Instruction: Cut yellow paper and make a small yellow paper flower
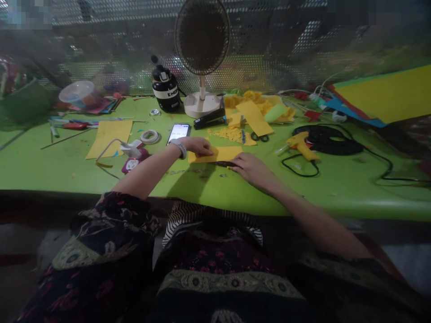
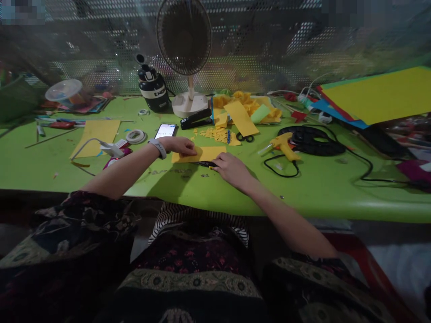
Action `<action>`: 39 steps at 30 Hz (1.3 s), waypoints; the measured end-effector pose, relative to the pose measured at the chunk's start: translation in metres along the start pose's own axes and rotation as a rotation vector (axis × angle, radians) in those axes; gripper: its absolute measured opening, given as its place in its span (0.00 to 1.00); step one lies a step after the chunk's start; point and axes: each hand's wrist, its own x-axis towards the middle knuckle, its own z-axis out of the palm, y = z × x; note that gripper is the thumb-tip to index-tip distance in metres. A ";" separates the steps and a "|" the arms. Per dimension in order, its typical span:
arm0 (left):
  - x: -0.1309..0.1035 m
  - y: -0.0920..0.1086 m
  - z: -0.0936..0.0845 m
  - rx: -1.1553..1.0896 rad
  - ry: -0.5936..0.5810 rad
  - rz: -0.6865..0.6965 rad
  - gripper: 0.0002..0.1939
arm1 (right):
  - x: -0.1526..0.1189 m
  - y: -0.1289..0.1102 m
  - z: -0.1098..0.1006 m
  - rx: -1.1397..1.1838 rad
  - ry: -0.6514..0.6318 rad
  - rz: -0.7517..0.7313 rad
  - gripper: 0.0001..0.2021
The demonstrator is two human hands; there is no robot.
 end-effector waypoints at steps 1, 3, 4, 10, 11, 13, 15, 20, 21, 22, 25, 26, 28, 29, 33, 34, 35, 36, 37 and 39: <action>0.000 0.000 0.000 -0.001 -0.001 -0.010 0.19 | 0.001 -0.001 0.000 0.001 -0.002 0.001 0.14; 0.000 0.001 -0.001 -0.015 -0.004 -0.023 0.18 | 0.005 -0.002 0.002 -0.006 -0.009 0.004 0.14; 0.000 0.001 -0.001 -0.025 -0.004 -0.028 0.18 | 0.007 -0.003 0.003 -0.014 -0.010 0.003 0.14; 0.002 0.000 0.000 -0.075 -0.006 -0.036 0.18 | 0.009 -0.007 0.005 0.002 0.002 -0.015 0.13; 0.002 -0.001 0.000 -0.081 -0.002 -0.038 0.18 | 0.009 -0.008 0.004 0.008 0.002 -0.010 0.13; 0.003 -0.002 0.001 -0.083 0.008 -0.043 0.17 | 0.012 -0.012 0.004 0.011 -0.006 0.006 0.13; 0.003 -0.003 0.001 -0.063 0.021 -0.039 0.18 | 0.017 -0.017 0.004 0.010 -0.018 0.023 0.13; 0.003 -0.004 0.000 -0.011 0.030 -0.033 0.19 | 0.020 -0.024 0.002 0.007 -0.051 0.027 0.14; 0.003 -0.003 0.000 -0.018 0.026 -0.038 0.19 | 0.020 -0.024 0.002 0.005 -0.052 0.029 0.14; 0.002 -0.002 0.000 -0.029 0.024 -0.043 0.19 | 0.020 -0.024 0.002 0.003 -0.050 0.032 0.14; 0.001 0.000 0.000 -0.060 0.025 -0.051 0.19 | 0.023 -0.025 0.004 0.003 -0.044 0.028 0.13; 0.001 0.000 0.000 -0.060 0.029 -0.055 0.19 | 0.025 -0.026 0.004 0.007 -0.044 0.021 0.13; 0.000 0.001 -0.001 -0.044 0.027 -0.063 0.19 | 0.027 -0.028 0.006 0.013 -0.046 0.007 0.13; 0.000 0.001 -0.001 -0.039 0.021 -0.064 0.19 | 0.028 -0.029 0.006 0.012 -0.047 0.005 0.13; -0.001 0.001 -0.001 -0.014 0.007 -0.062 0.19 | 0.027 -0.032 0.006 -0.002 -0.047 0.020 0.13; -0.001 0.001 -0.001 -0.005 0.011 -0.060 0.19 | 0.028 -0.033 0.007 -0.002 -0.046 0.017 0.12; -0.002 0.001 -0.001 0.004 0.015 -0.057 0.20 | 0.029 -0.034 0.007 -0.001 -0.045 0.011 0.12; -0.002 0.001 -0.001 0.008 0.020 -0.054 0.20 | 0.031 -0.035 0.008 0.000 -0.045 0.004 0.12; -0.002 0.002 -0.001 0.008 0.025 -0.053 0.20 | 0.033 -0.037 0.009 0.002 -0.046 0.000 0.13; -0.002 0.003 -0.001 0.006 0.030 -0.056 0.19 | 0.034 -0.039 0.009 0.011 -0.051 -0.003 0.14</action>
